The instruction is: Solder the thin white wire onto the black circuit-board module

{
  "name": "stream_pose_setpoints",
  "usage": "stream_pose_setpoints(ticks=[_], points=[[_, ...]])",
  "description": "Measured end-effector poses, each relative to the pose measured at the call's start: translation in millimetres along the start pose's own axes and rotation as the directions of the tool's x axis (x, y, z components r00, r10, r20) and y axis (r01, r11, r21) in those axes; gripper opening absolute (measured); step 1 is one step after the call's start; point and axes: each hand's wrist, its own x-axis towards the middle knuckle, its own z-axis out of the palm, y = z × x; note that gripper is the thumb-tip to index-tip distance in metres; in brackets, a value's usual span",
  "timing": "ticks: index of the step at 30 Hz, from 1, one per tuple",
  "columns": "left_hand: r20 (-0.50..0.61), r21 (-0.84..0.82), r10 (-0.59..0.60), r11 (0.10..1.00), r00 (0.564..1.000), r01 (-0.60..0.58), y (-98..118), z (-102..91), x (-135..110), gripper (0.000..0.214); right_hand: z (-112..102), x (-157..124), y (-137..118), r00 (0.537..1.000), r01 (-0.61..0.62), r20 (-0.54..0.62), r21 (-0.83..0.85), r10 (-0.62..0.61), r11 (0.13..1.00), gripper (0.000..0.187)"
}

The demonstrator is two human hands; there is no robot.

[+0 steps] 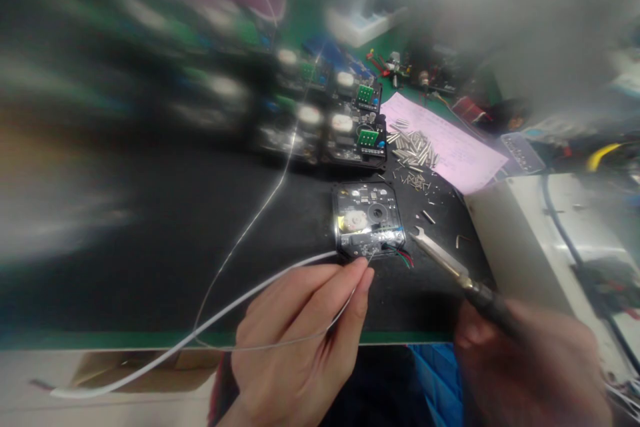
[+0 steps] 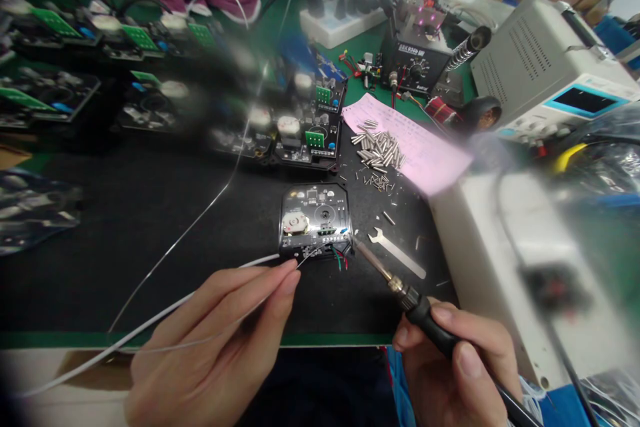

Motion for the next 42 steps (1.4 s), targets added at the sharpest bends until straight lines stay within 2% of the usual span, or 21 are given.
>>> stream_pose_setpoints(ticks=[4, 9, 24, 32, 36, 42], points=[[0.009, 0.011, -0.001, 1.0, 1.0, 0.001, -0.1, 0.2, -0.4, 0.045, 0.5, 2.4, 0.0, 0.998, -0.038, 0.051, 0.054, 0.036, 0.998, 0.022], [0.031, 0.015, -0.005, 1.0, 0.999, 0.004, -0.1, -0.2, -1.5, 0.044, 1.1, 3.1, -0.2, 0.995, -0.052, 0.084, 0.009, 0.051, 0.999, 0.023], [0.031, 0.03, 0.007, 1.0, 1.0, -0.008, 0.2, 0.4, 0.9, 0.041, -3.3, 0.0, 4.9, 0.994, -0.103, 0.053, 0.079, 0.099, 0.992, 0.024], [0.036, 0.04, 0.02, 0.999, 0.999, -0.021, -1.9, 0.1, -1.1, 0.043, 0.6, 0.7, 2.3, 0.998, -0.024, 0.049, -0.051, 0.026, 0.998, 0.024], [0.026, 0.033, 0.014, 0.999, 1.0, -0.015, -1.4, -0.2, -0.7, 0.044, 2.1, 2.6, 2.0, 0.999, 0.014, 0.045, 0.0, -0.014, 1.0, 0.024], [0.051, 0.028, 0.034, 0.999, 0.998, -0.035, -1.1, 0.1, 1.5, 0.042, 4.3, 3.6, 0.4, 1.0, -0.023, 0.02, 0.018, 0.023, 1.0, 0.022]])
